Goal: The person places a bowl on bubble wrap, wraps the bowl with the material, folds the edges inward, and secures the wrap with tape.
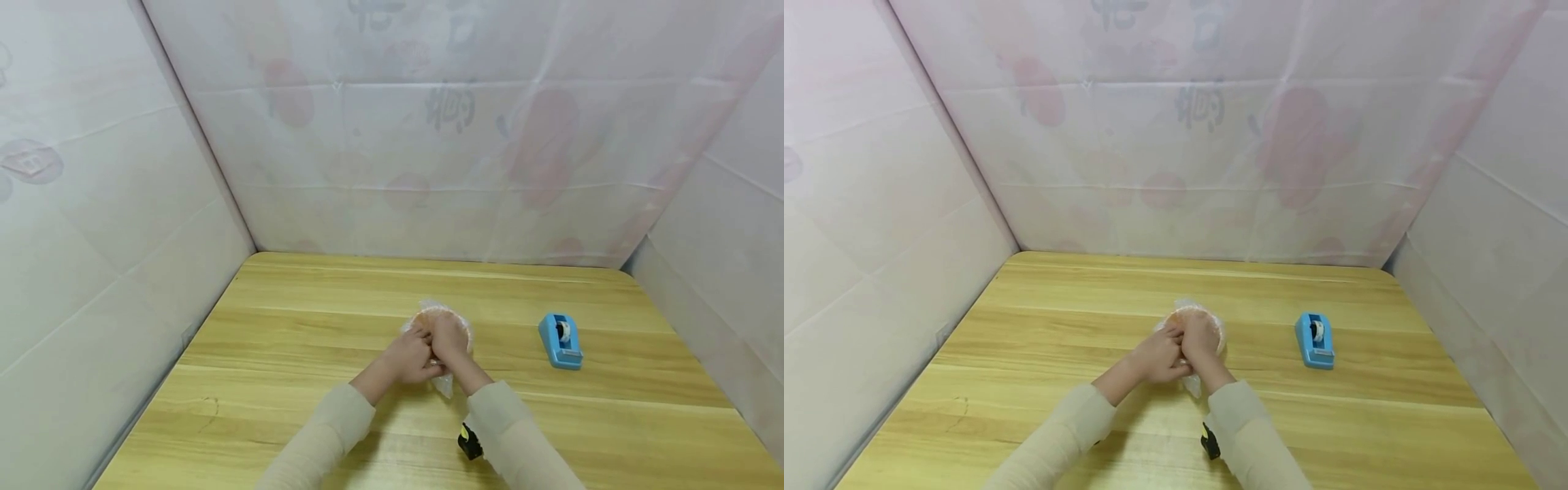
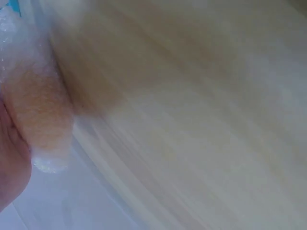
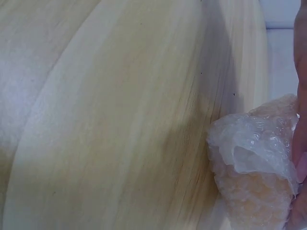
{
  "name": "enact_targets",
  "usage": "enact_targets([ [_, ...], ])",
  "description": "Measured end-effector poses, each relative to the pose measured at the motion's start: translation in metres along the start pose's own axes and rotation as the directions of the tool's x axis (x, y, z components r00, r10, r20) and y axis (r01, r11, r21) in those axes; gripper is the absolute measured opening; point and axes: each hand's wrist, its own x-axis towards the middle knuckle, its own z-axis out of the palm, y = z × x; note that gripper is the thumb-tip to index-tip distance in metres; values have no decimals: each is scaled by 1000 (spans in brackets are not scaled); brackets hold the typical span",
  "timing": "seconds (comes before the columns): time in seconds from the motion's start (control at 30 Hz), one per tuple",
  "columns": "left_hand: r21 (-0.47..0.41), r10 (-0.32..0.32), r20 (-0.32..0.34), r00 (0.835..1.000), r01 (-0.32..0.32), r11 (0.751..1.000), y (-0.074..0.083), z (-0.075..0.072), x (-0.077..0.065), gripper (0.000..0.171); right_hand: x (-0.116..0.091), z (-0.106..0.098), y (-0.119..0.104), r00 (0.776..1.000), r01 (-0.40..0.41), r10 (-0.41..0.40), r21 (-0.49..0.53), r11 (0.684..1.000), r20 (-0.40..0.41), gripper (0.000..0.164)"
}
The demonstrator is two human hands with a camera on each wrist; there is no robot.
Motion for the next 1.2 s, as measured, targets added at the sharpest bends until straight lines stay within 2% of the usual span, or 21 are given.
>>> enact_targets([
  [0.13, 26, -3, 8, 1000, 2, 1000, -1, -2, 1, 50, -1, 0, 0, 1000, 10, -10, 16, 1000, -2, 23],
  [0.27, 38, 10, -11, 1000, -10, 999, -3, -2, 2, 49, -3, 1, 0, 999, 38, -37, 18, 999, -7, 19],
  [0.4, 50, 29, -26, 999, -27, 998, -4, -1, 2, 48, -4, 2, -2, 998, 49, -50, 31, 998, 28, 12],
  [0.57, 28, 25, -7, 1000, -25, 999, -5, 1, 2, 47, -8, -3, -7, 995, 6, -10, 40, 999, 99, 8],
  [0.63, 18, 19, 4, 1000, -19, 1000, -5, 1, 3, 46, -9, -4, -7, 992, -18, 11, 49, 999, 125, 11],
  [0.73, 12, 9, 12, 1000, -9, 1000, -5, 1, 2, 44, -10, -5, -6, 994, 21, -26, 43, 999, 103, 9],
  [0.87, -7, -28, 49, 998, 28, 1000, -4, -1, 3, 47, -12, -8, -6, 994, 86, -89, 52, 995, 66, 13],
  [0.93, -8, -39, 61, 997, 40, 999, -4, -2, 3, 47, -13, -10, -6, 994, 79, -85, 79, 994, 72, 7],
  [1.0, -1, -45, 73, 996, 45, 999, -3, -2, 3, 46, -15, -12, -6, 994, 77, -84, 98, 992, 69, 8],
  [1.07, 17, -45, 79, 996, 44, 999, -3, -3, 4, 46, -16, -12, -6, 994, 73, -81, 104, 992, 73, 16],
  [1.2, 59, -53, 79, 996, 48, 997, -1, -5, 5, 50, -14, -12, -5, 990, 83, -91, 72, 994, 107, 20],
])
